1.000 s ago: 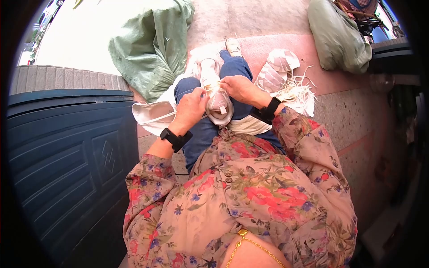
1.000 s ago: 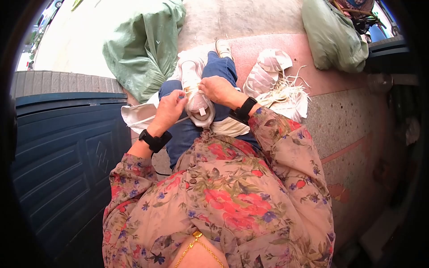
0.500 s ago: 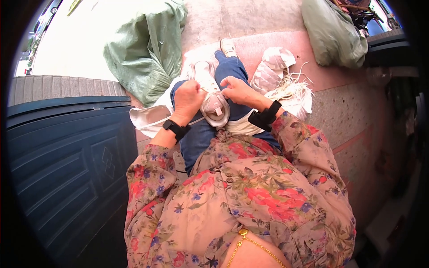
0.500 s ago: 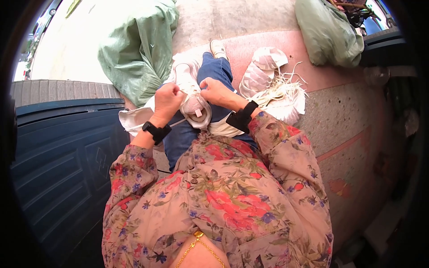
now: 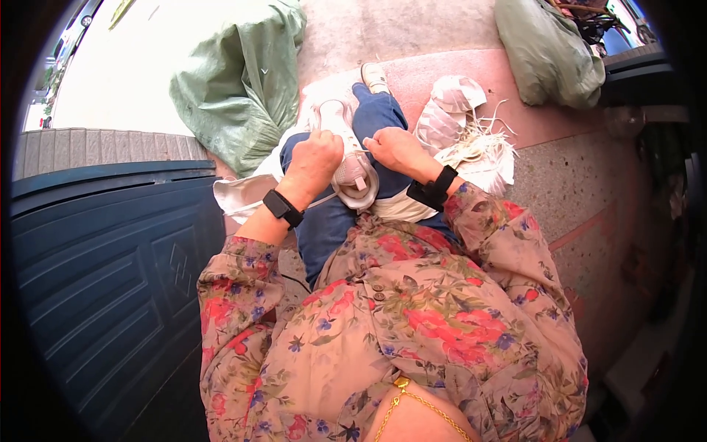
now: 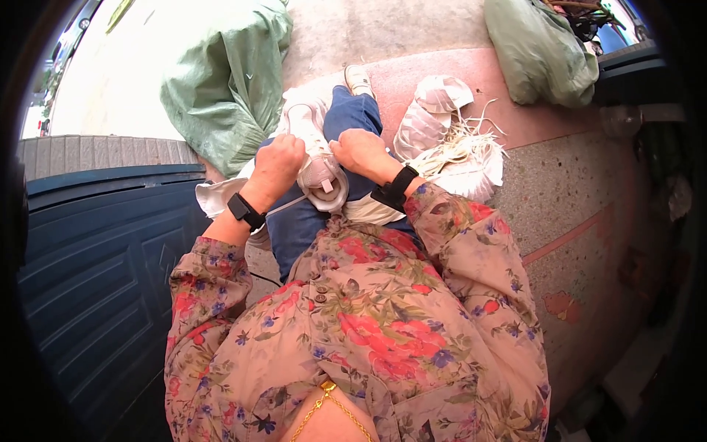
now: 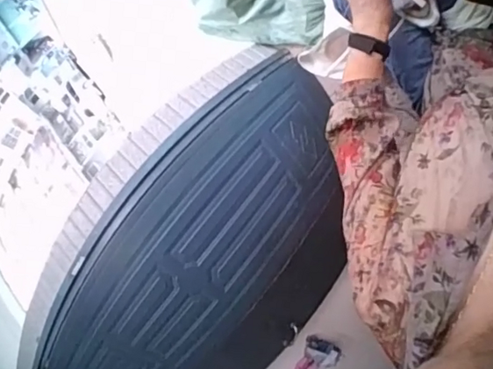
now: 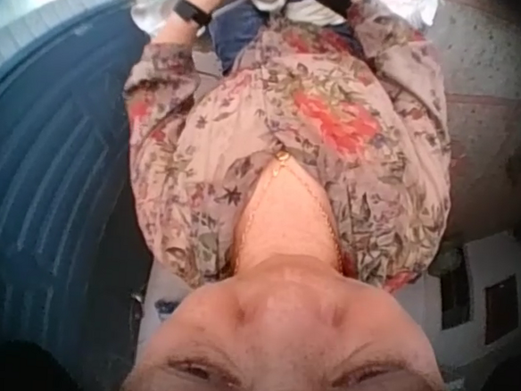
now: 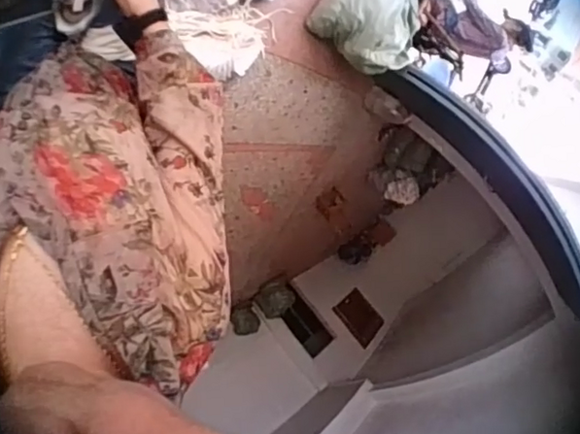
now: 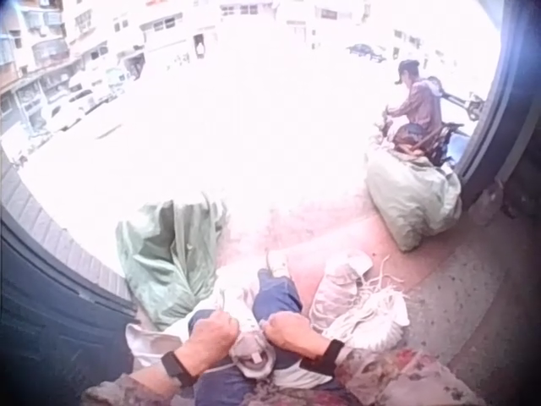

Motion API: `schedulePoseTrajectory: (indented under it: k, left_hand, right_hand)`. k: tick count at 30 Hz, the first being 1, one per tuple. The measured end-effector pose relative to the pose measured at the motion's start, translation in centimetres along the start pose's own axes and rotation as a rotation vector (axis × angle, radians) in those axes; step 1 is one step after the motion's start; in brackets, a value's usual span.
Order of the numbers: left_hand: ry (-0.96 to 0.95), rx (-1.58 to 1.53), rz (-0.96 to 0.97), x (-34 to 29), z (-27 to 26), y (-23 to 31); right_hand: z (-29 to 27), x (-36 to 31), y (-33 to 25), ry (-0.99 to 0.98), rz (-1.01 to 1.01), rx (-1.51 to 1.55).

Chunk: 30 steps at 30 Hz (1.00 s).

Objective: The recorder is threading and lacing white athletic shoes while sitting on the ground outside.

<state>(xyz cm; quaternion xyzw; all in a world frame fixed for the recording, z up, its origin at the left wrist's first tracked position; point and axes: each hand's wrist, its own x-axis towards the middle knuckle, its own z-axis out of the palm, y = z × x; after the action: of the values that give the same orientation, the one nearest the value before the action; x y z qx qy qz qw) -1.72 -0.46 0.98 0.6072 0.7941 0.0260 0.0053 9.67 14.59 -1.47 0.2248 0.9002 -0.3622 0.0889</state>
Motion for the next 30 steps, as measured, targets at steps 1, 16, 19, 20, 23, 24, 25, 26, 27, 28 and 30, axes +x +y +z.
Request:
schedulePoseTrajectory:
  k: [1,16,19,20,23,24,25,26,27,28,30]
  left_hand:
    - [0.042,0.027,-0.037,0.1,-0.1,0.0]
    - [-0.205,-1.515,-0.779,-2.3,0.2,-3.1]
    - [-0.006,-0.531,-0.359,-1.3,-0.4,0.2]
    - [0.054,-0.484,-0.288,-1.2,-0.1,0.9]
    - [0.175,-0.513,-0.257,-1.6,0.1,1.4]
    - [0.228,-0.533,-0.284,-2.0,0.7,1.1]
    - [0.278,-0.550,-0.317,-2.4,0.8,0.9]
    - [0.276,-0.550,-0.316,-2.8,0.9,0.9]
    - [0.177,-0.586,-0.366,-3.2,0.8,0.8]
    - [0.079,-0.616,-0.418,-3.5,0.6,0.9]
    - [0.034,-0.643,-0.458,-3.9,0.3,1.4]
  right_hand:
    - [-0.3,-0.1,0.0,-0.043,0.037,-0.007]
    - [-0.5,-1.2,1.4,0.150,-0.223,0.151]
    - [-1.8,-3.3,2.5,0.447,-0.569,-0.051]
    - [-2.6,-4.2,3.0,0.517,-0.706,-0.201]
    - [-4.0,-6.6,4.9,0.507,-0.669,-0.299]
    - [-4.2,-6.9,6.1,0.510,-0.664,-0.304]
    - [-4.0,-6.9,7.1,0.385,-0.626,-0.280]
    - [-3.7,-6.8,7.8,0.262,-0.589,-0.254]
    - [-3.9,-6.5,7.4,0.181,-0.525,-0.224]
    - [-3.5,-5.7,6.6,0.181,-0.530,-0.221]
    - [-2.3,-3.4,4.4,0.422,-0.506,0.106]
